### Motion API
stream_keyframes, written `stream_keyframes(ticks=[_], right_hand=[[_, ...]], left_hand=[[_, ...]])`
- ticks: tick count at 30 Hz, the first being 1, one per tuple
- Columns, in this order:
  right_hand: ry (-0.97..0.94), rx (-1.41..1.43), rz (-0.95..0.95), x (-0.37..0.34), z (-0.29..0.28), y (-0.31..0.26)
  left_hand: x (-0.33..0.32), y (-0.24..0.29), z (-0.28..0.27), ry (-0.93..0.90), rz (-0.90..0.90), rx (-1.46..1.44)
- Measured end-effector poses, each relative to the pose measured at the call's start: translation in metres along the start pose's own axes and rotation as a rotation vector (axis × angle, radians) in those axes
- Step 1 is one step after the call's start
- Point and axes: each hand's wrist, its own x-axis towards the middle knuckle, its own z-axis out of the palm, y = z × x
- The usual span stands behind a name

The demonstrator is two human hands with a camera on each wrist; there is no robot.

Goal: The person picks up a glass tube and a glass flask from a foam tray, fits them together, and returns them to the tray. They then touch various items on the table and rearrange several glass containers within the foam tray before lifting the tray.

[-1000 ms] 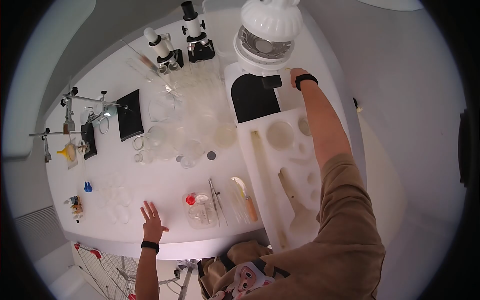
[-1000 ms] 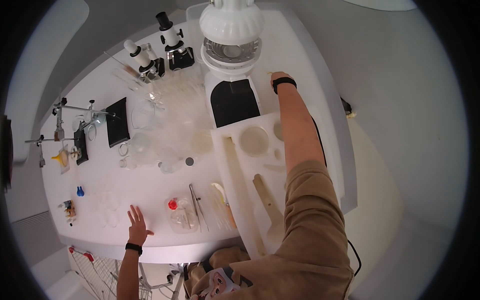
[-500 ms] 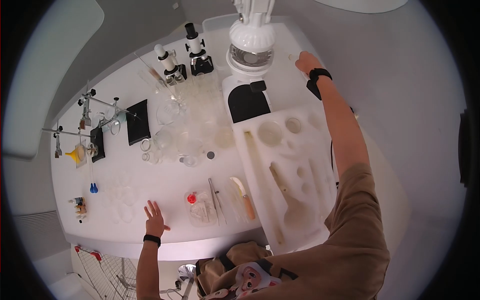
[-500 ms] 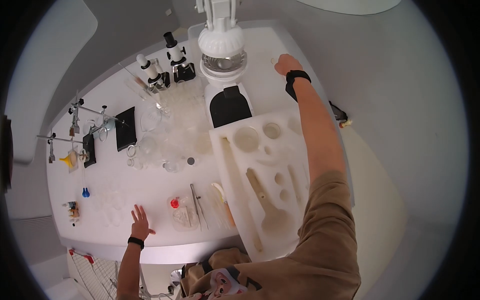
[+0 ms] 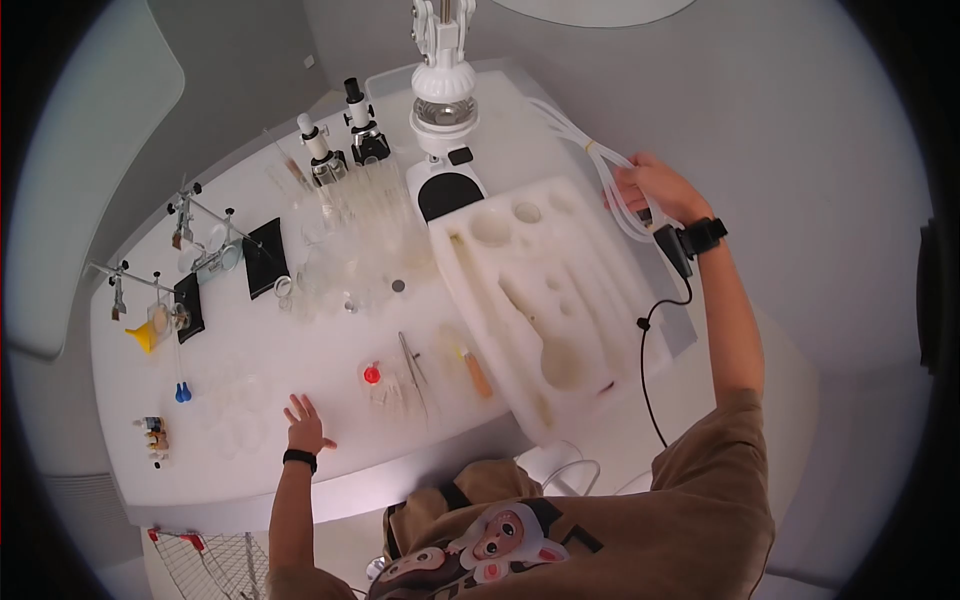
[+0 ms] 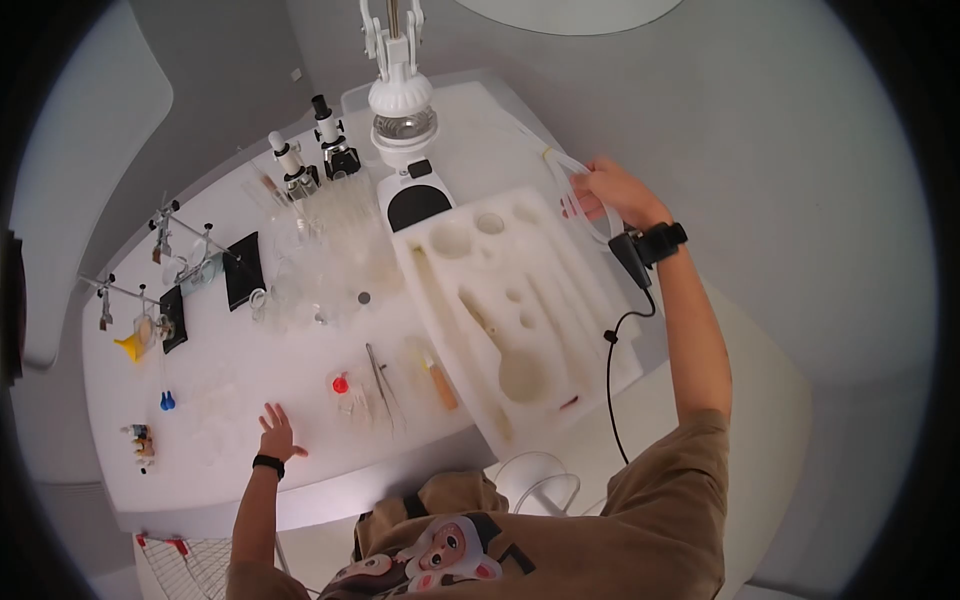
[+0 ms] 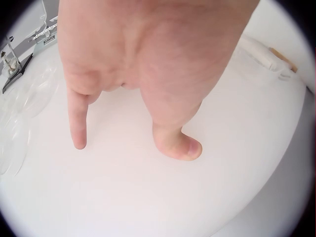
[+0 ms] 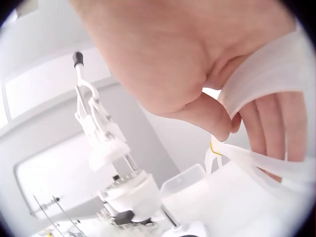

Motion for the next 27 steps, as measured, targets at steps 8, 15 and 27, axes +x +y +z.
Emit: stream_keyframes(ticks=[8,15,27], right_hand=[[-0.044,0.022,0.077,-0.134,0.046,-0.016],[-0.103,0.019,0.106,-0.182,0.114,-0.010],[0.001,-0.133,0.042,-0.162,0.173,0.004]], left_hand=[[0.004,-0.001,-0.027,-0.160,-0.011,-0.132],[0.004,-0.002,-0.040,-0.220,0.029,-0.146],[-0.001,-0.001,-0.045,-0.204,-0.012,-0.221]])
